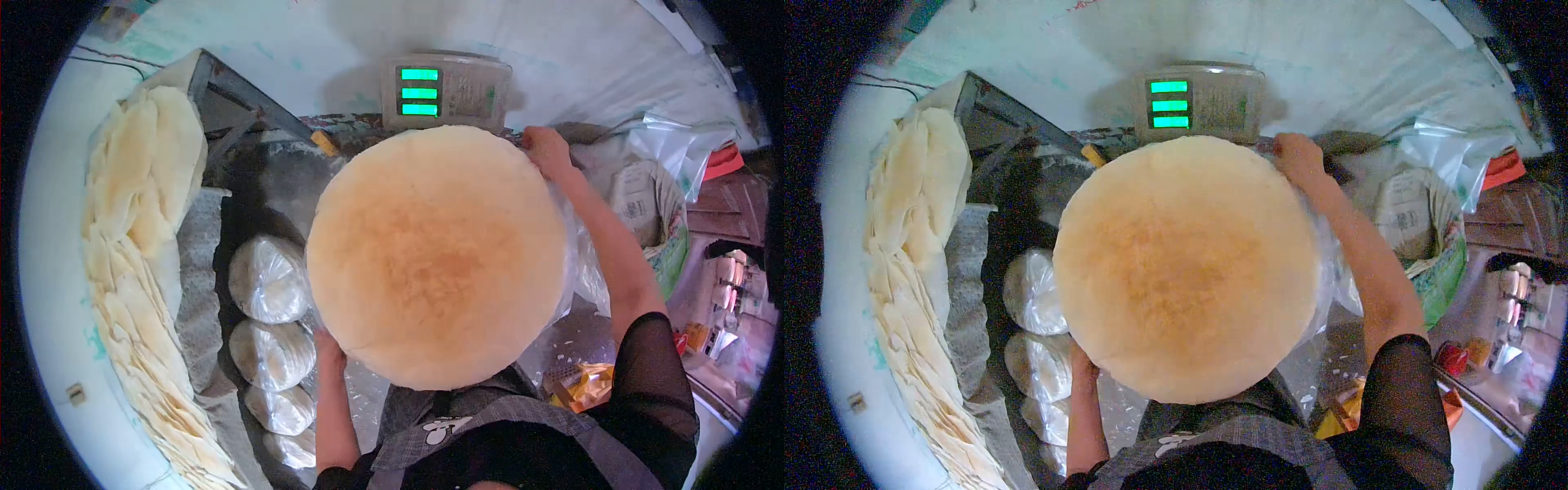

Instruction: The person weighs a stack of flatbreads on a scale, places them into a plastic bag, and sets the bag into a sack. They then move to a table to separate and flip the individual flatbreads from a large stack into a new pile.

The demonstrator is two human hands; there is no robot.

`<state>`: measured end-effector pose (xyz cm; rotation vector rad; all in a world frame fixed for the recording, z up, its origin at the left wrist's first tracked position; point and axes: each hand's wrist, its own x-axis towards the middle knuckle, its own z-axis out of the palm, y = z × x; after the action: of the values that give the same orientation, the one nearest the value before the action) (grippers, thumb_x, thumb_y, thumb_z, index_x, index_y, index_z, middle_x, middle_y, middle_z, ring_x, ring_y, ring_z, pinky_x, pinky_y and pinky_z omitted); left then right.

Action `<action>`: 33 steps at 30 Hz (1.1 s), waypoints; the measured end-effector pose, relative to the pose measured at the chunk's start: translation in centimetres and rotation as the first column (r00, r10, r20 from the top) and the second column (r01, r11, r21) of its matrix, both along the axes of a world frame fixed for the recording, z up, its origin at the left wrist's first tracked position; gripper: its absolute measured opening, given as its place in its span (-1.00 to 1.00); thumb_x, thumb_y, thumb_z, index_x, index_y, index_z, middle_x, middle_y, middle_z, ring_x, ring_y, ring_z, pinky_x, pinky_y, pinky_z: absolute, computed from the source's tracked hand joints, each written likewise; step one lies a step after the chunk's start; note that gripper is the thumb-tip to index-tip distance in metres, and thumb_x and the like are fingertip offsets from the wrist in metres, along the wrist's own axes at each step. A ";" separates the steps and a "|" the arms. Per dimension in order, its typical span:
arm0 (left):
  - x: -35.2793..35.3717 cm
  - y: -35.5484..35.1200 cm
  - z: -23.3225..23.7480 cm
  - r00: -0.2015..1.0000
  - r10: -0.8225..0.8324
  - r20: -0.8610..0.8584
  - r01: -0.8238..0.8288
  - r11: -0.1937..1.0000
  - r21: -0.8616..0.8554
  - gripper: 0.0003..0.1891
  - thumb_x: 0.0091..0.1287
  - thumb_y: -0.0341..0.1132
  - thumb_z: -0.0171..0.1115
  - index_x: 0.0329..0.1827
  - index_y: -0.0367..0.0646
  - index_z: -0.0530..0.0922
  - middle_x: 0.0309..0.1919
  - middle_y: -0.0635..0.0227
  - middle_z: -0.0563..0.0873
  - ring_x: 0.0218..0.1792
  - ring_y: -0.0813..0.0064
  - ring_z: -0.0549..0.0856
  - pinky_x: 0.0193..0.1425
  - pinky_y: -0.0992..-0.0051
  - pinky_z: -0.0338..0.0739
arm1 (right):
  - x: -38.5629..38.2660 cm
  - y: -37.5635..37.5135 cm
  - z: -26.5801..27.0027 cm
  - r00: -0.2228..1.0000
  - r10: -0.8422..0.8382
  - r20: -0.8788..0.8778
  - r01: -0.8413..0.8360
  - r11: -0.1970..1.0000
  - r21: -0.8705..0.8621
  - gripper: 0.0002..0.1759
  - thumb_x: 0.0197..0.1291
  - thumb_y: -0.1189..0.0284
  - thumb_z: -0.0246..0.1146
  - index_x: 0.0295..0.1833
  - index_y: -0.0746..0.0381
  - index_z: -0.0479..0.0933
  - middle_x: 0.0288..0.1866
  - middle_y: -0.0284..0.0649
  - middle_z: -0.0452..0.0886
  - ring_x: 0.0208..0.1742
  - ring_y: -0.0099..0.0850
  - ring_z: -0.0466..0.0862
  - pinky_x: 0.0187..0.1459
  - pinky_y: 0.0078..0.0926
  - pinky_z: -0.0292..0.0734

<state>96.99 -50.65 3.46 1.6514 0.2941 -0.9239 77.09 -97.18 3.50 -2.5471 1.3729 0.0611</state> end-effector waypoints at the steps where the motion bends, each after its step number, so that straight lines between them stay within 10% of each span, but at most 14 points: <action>1: 1.3 0.1 -0.9 0.969 -0.122 0.215 0.091 0.984 0.151 -0.66 0.03 -0.38 0.21 -0.14 -0.35 0.44 -0.28 0.15 0.60 -0.32 0.36 0.60 -0.28 0.53 0.47 | 1.5 -0.2 0.8 0.999 -0.002 -0.049 0.004 0.999 0.035 -0.63 -0.25 0.21 0.28 -0.37 0.27 0.50 -0.42 -0.11 0.57 -0.26 -0.13 0.56 -0.27 -0.25 0.44; 3: 4.3 0.2 -2.7 0.735 -0.423 0.530 0.155 0.866 0.476 -0.70 0.02 -0.39 0.24 -0.19 -0.33 0.45 -0.34 0.22 0.60 -0.38 0.42 0.59 -0.35 0.52 0.46 | 4.0 -0.4 1.5 0.996 0.083 -0.020 -0.082 0.996 0.036 -0.68 -0.18 0.22 0.22 -0.35 0.23 0.54 -0.36 -0.08 0.57 -0.25 -0.12 0.58 -0.23 -0.26 0.47; 8: 7.2 -5.4 0.6 0.197 -0.570 0.798 0.372 0.796 0.477 -0.78 0.06 -0.45 0.22 -0.23 -0.32 0.47 -0.43 0.28 0.61 -0.43 0.47 0.58 -0.39 0.53 0.47 | 8.2 -2.9 -0.6 0.960 0.220 0.171 -0.270 0.884 0.382 -0.70 -0.21 0.24 0.29 -0.44 0.27 0.55 -0.43 -0.17 0.61 -0.36 -0.31 0.59 -0.34 -0.36 0.45; 10: 8.7 -4.4 -2.1 0.894 -0.264 0.363 0.242 0.965 0.105 -0.80 0.03 -0.52 0.19 -0.25 -0.33 0.49 -0.40 0.24 0.61 -0.43 0.44 0.59 -0.36 0.54 0.48 | 9.3 -2.9 -0.4 0.962 0.211 0.171 -0.268 0.838 0.475 -0.72 -0.21 0.28 0.31 -0.47 0.30 0.55 -0.50 -0.18 0.59 -0.44 -0.38 0.57 -0.40 -0.39 0.43; 11: 9.2 -3.9 -3.3 0.998 -0.053 -0.020 0.052 0.999 -0.008 -0.80 0.01 -0.55 0.17 -0.26 -0.34 0.49 -0.38 0.23 0.60 -0.43 0.43 0.59 -0.34 0.55 0.49 | 9.8 -3.0 -0.9 0.967 0.203 0.156 -0.254 0.837 0.485 -0.73 -0.21 0.30 0.31 -0.48 0.31 0.54 -0.54 -0.18 0.58 -0.48 -0.41 0.55 -0.44 -0.41 0.41; 14: 9.0 -3.9 -2.4 0.825 0.239 -0.512 -0.317 0.946 -0.070 -0.82 -0.03 -0.59 0.13 -0.30 -0.35 0.51 -0.42 0.22 0.61 -0.46 0.41 0.59 -0.32 0.56 0.51 | 11.4 -2.4 0.2 0.976 0.165 0.143 -0.215 0.831 0.512 -0.74 -0.22 0.34 0.32 -0.50 0.33 0.53 -0.60 -0.20 0.56 -0.52 -0.45 0.51 -0.48 -0.43 0.38; 17: 9.9 -2.6 -3.8 0.882 0.166 -0.441 -0.284 0.934 -0.216 -0.80 -0.05 -0.58 0.11 -0.30 -0.29 0.49 -0.37 0.23 0.61 -0.43 0.38 0.60 -0.33 0.49 0.52 | 11.8 -1.7 2.2 0.989 0.097 0.116 -0.144 0.831 0.538 -0.75 -0.24 0.35 0.32 -0.50 0.33 0.53 -0.61 -0.21 0.55 -0.52 -0.47 0.49 -0.49 -0.43 0.37; 19: 10.9 -3.9 -4.3 0.990 -0.106 0.091 0.113 0.991 -0.075 -0.80 -0.05 -0.51 0.16 -0.31 -0.26 0.48 -0.41 0.21 0.61 -0.45 0.35 0.60 -0.33 0.47 0.51 | 12.5 -2.2 1.9 0.955 0.231 0.184 -0.292 0.828 0.478 -0.77 -0.26 0.37 0.31 -0.51 0.32 0.52 -0.64 -0.23 0.52 -0.54 -0.47 0.49 -0.51 -0.42 0.35; 23: 12.3 -8.4 -0.7 0.506 -0.710 0.489 0.270 0.669 0.692 -0.77 -0.01 -0.42 0.21 -0.27 -0.24 0.46 -0.47 0.21 0.61 -0.46 0.35 0.60 -0.35 0.46 0.48 | 15.0 -3.6 0.4 0.878 0.461 0.130 -0.471 0.781 0.409 -0.80 -0.28 0.41 0.29 -0.54 0.33 0.50 -0.68 -0.26 0.48 -0.59 -0.49 0.47 -0.56 -0.42 0.33; 26: 14.1 -11.2 -1.5 -0.067 -0.541 0.839 0.283 0.796 0.535 -0.76 0.02 -0.34 0.25 -0.28 -0.25 0.50 -0.59 0.24 0.59 -0.55 0.36 0.56 -0.38 0.51 0.43 | 17.9 -1.2 1.6 0.910 0.408 0.079 -0.400 0.808 0.434 -0.84 -0.23 0.44 0.26 -0.60 0.31 0.46 -0.70 -0.30 0.43 -0.63 -0.53 0.44 -0.59 -0.46 0.30; 31: 16.6 -15.8 -3.4 0.656 -0.535 0.533 0.494 0.838 0.232 -0.82 0.06 -0.32 0.26 -0.35 -0.24 0.57 -0.59 0.41 0.58 -0.57 0.58 0.49 -0.46 0.60 0.36 | 19.9 -0.7 2.7 0.889 0.429 0.160 -0.441 0.712 0.547 -0.70 -0.07 0.36 0.22 -0.69 0.27 0.35 -0.76 -0.38 0.33 -0.68 -0.64 0.35 -0.67 -0.60 0.20; 33: 16.6 -16.6 -2.3 0.760 -0.527 0.380 0.515 0.846 0.141 -0.83 0.08 -0.31 0.26 -0.37 -0.23 0.58 -0.59 0.47 0.57 -0.57 0.68 0.46 -0.48 0.65 0.33 | 19.4 -0.3 3.4 0.906 0.352 0.236 -0.424 0.735 0.530 -0.64 -0.03 0.33 0.23 -0.72 0.25 0.31 -0.77 -0.41 0.29 -0.70 -0.67 0.31 -0.69 -0.63 0.17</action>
<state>113.63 -67.27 1.16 1.9466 -0.4738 -0.9468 96.54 -97.48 6.94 -2.2125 0.6114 0.3380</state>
